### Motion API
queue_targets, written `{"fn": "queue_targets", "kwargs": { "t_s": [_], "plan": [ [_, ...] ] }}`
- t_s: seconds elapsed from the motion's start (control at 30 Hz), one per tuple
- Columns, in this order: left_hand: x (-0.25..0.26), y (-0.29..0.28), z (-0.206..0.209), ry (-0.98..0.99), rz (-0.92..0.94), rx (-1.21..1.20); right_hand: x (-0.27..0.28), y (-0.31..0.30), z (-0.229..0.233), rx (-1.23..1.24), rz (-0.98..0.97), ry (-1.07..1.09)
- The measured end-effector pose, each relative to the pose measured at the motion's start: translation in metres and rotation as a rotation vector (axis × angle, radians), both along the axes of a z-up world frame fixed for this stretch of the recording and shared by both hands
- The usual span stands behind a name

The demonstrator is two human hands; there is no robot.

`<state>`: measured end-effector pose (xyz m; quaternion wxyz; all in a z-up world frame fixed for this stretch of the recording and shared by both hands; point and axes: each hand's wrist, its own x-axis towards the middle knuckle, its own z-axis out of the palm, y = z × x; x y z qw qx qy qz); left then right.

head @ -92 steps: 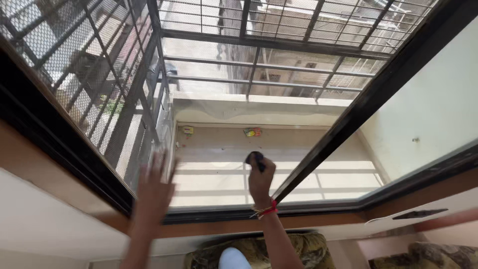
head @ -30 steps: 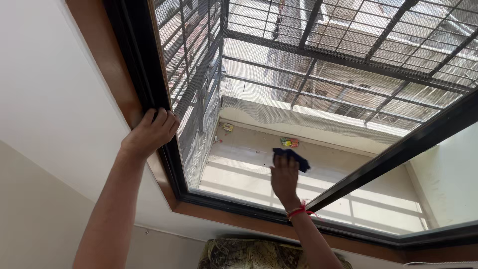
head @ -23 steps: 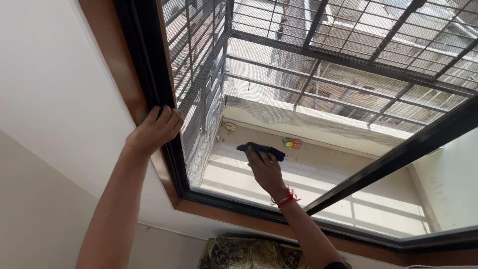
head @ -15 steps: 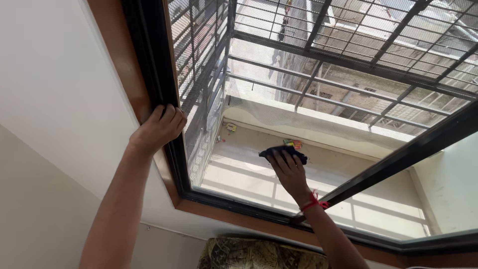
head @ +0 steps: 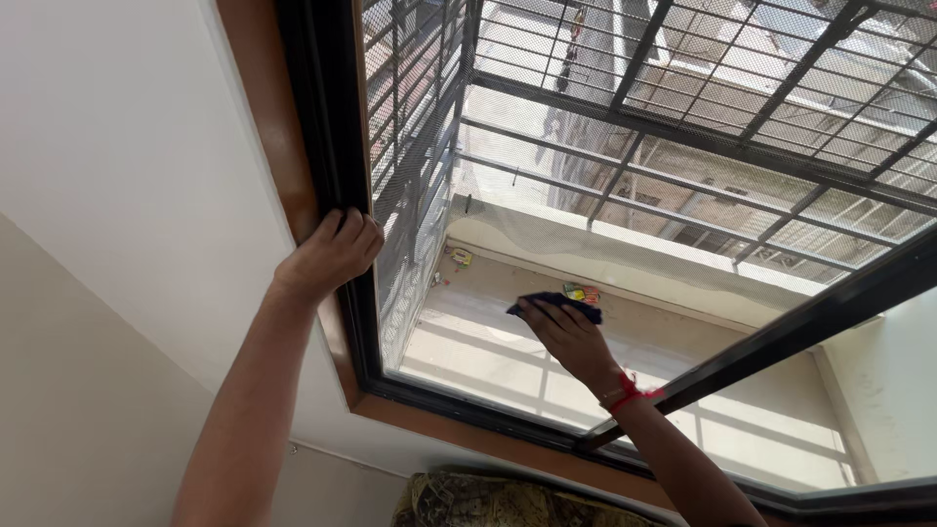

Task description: The person wipes the glass pane of a window and the surrounding frame with a cloth.

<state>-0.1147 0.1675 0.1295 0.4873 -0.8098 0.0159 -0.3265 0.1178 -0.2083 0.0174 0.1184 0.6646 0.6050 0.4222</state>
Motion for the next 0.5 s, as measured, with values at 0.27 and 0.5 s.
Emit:
{"fn": "queue_targets", "kwargs": {
  "t_s": [0.27,0.5],
  "plan": [
    [0.005,0.003,-0.006,-0.006,-0.019,-0.004,-0.030,0.075,-0.002,0.026,0.085,0.050],
    [0.010,0.004,-0.006,-0.034,-0.046,-0.022,-0.023,0.064,0.011,-0.027,0.133,0.105]
  ]
}}
